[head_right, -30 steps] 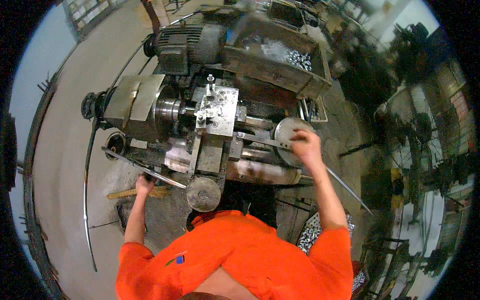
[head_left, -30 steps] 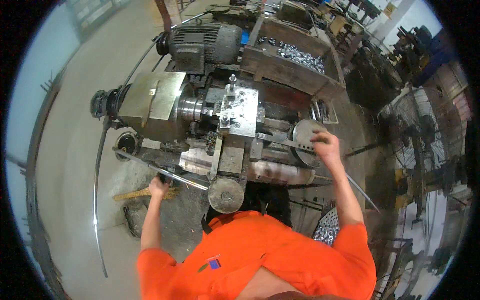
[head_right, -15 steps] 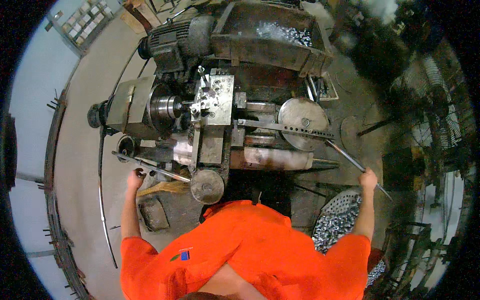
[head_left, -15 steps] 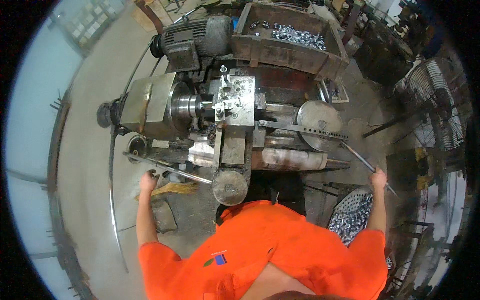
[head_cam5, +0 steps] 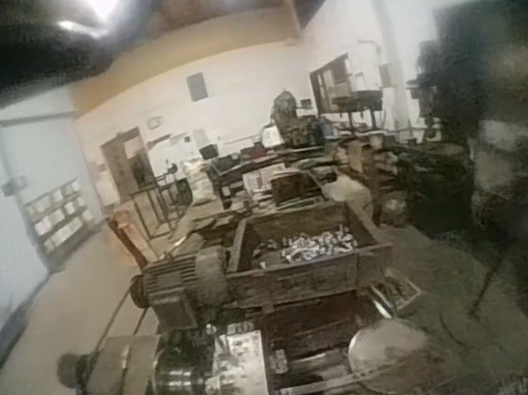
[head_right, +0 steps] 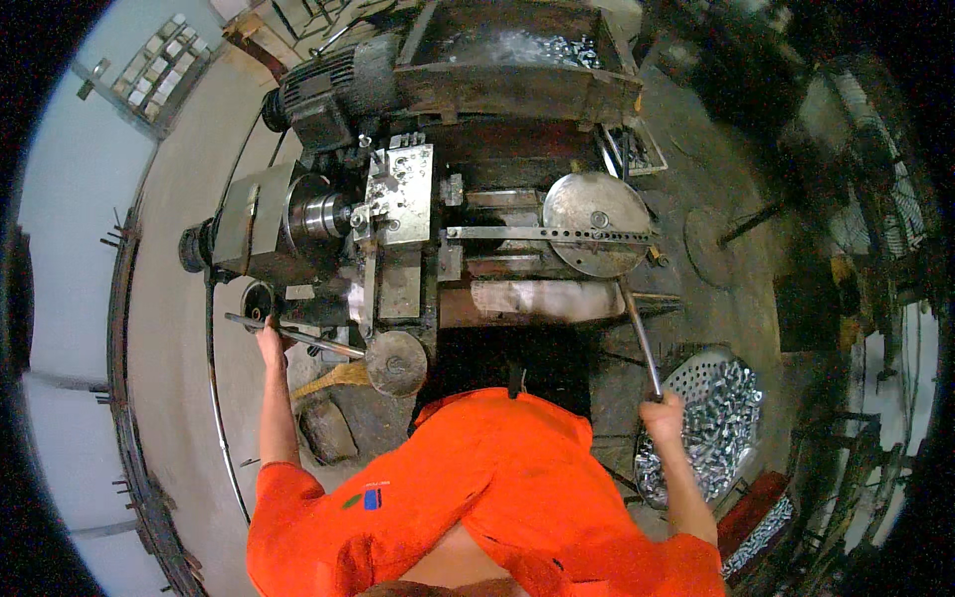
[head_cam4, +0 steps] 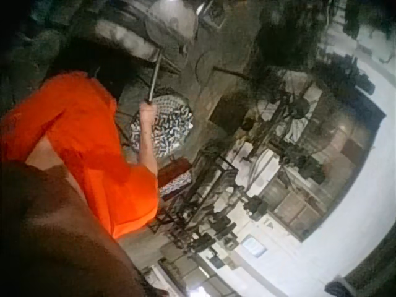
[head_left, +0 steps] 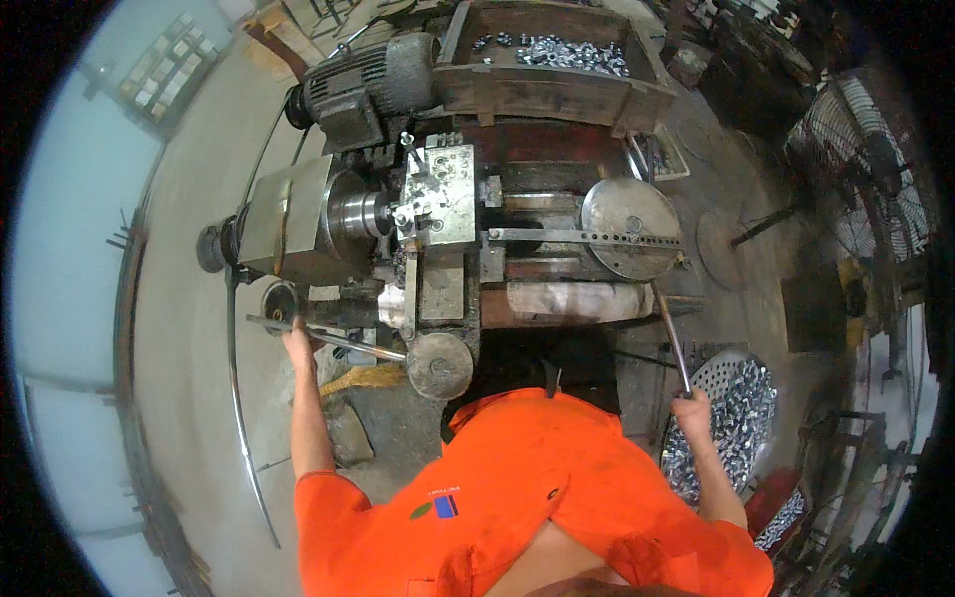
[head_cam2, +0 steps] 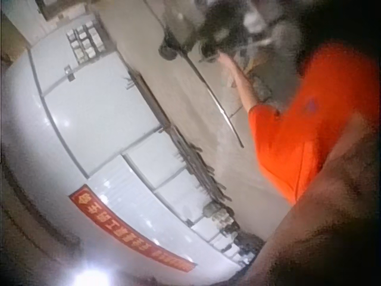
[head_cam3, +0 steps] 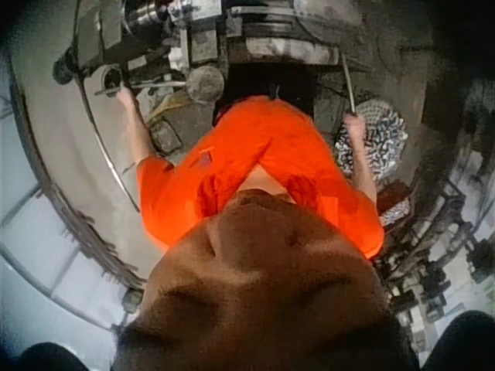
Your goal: The person operates a metal turning machine, repeatedly inserting small metal parts into the chuck, engaging the machine, and removing the finished parts. The person places the finished parts into a nearby container.
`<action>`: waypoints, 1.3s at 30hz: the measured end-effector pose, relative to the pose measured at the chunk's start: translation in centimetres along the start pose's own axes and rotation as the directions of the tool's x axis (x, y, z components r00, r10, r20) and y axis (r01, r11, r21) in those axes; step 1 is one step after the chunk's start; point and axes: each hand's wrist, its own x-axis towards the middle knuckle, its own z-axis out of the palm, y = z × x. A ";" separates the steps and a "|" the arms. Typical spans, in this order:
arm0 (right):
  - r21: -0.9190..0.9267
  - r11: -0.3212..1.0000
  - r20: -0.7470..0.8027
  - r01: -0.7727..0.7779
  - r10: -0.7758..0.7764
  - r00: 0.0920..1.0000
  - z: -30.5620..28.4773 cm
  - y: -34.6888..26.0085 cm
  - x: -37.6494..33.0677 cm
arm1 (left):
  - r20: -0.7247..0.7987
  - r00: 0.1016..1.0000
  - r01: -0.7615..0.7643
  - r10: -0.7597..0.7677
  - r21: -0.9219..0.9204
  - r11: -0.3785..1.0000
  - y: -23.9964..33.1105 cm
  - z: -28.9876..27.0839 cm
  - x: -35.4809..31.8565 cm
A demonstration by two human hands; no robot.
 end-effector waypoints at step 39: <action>-0.587 0.754 -0.413 0.294 -0.592 0.692 -0.4 -11.0 10.3 | 0.118 0.990 0.074 -0.083 0.077 0.994 -4.1 -5.5 1.0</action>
